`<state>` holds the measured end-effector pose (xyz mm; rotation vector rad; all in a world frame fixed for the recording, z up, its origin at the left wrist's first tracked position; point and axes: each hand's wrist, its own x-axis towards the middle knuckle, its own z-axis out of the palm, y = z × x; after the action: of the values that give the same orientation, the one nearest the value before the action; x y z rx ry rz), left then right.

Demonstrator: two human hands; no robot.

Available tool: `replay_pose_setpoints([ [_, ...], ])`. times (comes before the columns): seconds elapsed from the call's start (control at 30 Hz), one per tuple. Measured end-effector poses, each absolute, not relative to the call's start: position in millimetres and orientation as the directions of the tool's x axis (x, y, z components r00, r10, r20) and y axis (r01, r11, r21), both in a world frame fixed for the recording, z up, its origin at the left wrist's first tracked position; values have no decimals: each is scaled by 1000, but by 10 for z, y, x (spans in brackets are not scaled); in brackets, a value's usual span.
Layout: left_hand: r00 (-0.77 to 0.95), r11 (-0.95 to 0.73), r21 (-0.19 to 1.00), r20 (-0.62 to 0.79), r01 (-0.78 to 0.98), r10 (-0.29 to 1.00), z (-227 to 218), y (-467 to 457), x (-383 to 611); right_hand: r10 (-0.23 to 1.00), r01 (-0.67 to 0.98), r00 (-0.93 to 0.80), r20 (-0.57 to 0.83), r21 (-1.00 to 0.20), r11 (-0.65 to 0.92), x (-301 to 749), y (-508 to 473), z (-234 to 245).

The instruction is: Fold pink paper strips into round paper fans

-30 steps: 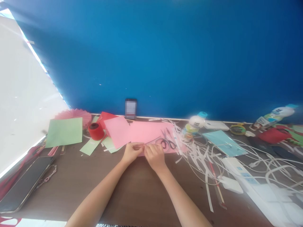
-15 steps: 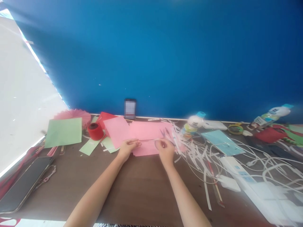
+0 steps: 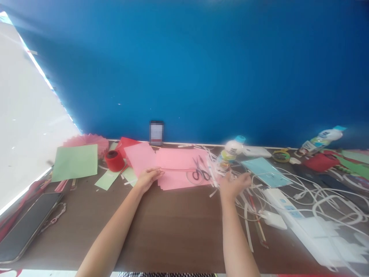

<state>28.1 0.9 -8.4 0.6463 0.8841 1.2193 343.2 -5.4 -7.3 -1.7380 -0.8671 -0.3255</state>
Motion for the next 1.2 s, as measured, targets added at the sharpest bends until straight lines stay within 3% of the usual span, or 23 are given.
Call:
replay_pose_setpoints([
  [0.1,106,262,832,-241,-490,965,-71,3,291,611,757,403,682,-623,196,3071,-121,34],
  [0.17,105,273,837,-255,-474,961,-59,-2,296,821,560,102,563,-714,420,2848,-171,82],
  [0.23,100,277,838,-261,-470,960,-56,-6,300,882,355,-40,469,-819,451,2689,-206,98],
  [0.43,101,241,841,-220,-484,970,-89,-17,333,958,86,25,286,-955,283,2567,-195,57],
  [0.57,137,220,866,-176,-449,975,-74,-41,365,980,-37,92,179,-982,183,2568,-177,7],
  [0.77,125,171,905,-132,-390,983,-62,-65,408,988,-37,104,113,-992,117,2543,-165,-32],
  [1.2,85,236,855,-223,-462,971,-73,-14,344,973,58,-81,214,-974,219,2469,-243,64],
])
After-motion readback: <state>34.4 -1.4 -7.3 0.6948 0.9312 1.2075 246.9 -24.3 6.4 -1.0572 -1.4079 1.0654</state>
